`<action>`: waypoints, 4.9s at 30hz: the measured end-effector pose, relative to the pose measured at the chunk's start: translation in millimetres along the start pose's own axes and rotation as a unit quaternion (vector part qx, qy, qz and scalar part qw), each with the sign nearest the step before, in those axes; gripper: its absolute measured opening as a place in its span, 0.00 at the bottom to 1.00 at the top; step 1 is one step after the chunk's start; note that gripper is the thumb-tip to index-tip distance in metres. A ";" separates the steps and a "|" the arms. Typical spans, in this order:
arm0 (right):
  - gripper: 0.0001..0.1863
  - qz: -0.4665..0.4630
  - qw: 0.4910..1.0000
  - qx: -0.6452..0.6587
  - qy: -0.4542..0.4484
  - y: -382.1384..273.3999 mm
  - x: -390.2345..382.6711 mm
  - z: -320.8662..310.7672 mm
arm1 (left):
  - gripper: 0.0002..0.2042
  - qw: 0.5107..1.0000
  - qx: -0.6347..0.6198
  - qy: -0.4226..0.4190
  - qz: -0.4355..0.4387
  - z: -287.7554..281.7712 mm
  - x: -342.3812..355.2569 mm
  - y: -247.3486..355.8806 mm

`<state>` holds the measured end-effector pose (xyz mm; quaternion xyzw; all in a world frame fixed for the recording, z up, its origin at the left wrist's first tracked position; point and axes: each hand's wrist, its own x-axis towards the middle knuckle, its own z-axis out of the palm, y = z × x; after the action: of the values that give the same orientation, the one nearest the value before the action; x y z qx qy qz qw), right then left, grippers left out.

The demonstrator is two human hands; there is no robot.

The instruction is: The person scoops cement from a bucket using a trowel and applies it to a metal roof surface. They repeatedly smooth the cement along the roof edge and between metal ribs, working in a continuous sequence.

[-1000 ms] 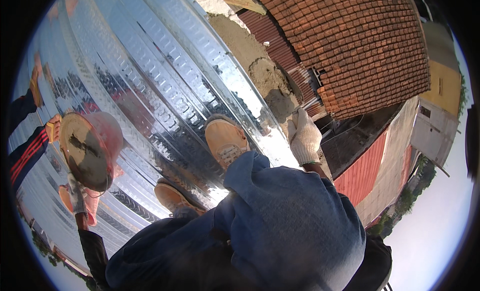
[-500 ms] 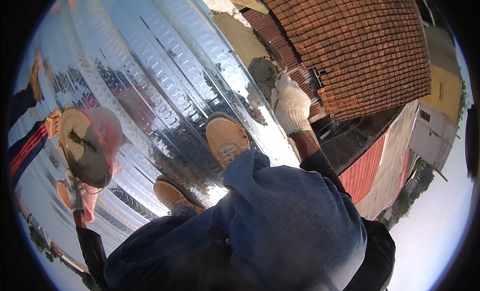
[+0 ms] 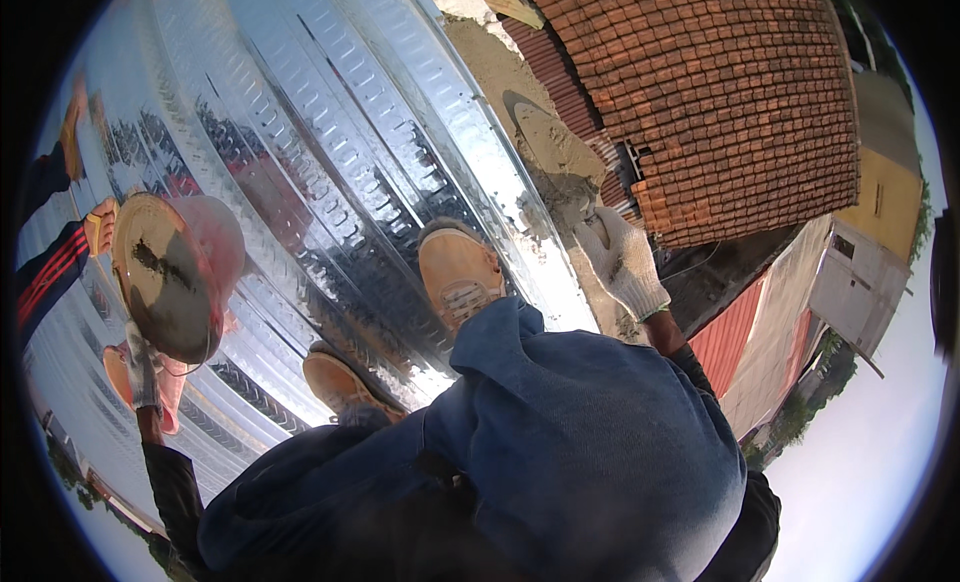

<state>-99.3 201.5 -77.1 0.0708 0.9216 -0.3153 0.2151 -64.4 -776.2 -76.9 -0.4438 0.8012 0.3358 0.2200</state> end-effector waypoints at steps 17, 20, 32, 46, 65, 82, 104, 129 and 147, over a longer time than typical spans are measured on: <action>0.13 -0.258 0.895 -0.361 0.032 40.5 162.0 -79.6 | 0.45 0.998 -0.003 -0.001 -0.065 10.2 -25.9 30.1; 0.12 -0.273 0.906 -0.323 0.011 49.0 131.2 -79.1 | 0.45 0.997 -0.004 0.001 -0.077 7.8 -35.6 33.2; 0.06 -0.220 0.927 -0.304 -0.019 82.0 43.3 -82.5 | 0.46 0.998 0.001 -0.024 -0.055 22.4 -34.5 49.7; 0.11 -0.192 0.929 -0.312 0.048 78.3 20.6 -62.9 | 0.45 0.998 0.007 -0.004 -0.069 14.0 -38.8 38.7; 0.17 -0.012 0.999 0.045 0.004 38.1 -52.8 13.3 | 0.45 0.999 -0.006 0.010 -0.053 9.8 -46.8 72.0; 0.17 0.019 0.998 -0.051 -0.017 79.2 -91.1 -6.0 | 0.45 0.998 -0.020 0.024 -0.061 12.2 -57.7 55.1; 0.17 0.120 0.989 -0.078 -0.036 96.0 -147.5 0.2 | 0.45 0.998 -0.027 0.023 -0.058 22.8 -55.8 62.9; 0.17 0.423 0.790 0.428 0.115 64.1 -112.2 48.9 | 0.45 0.997 -0.019 0.015 -0.067 24.8 -53.3 55.5; 0.23 0.253 0.811 0.521 0.085 -79.1 88.7 119.3 | 0.45 0.997 -0.013 0.015 -0.070 22.4 -56.5 41.5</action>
<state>-158.0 65.5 -157.3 0.4295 0.5834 -0.6752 0.1392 -70.0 -712.1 -41.1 -0.5063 0.7670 0.3237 0.2252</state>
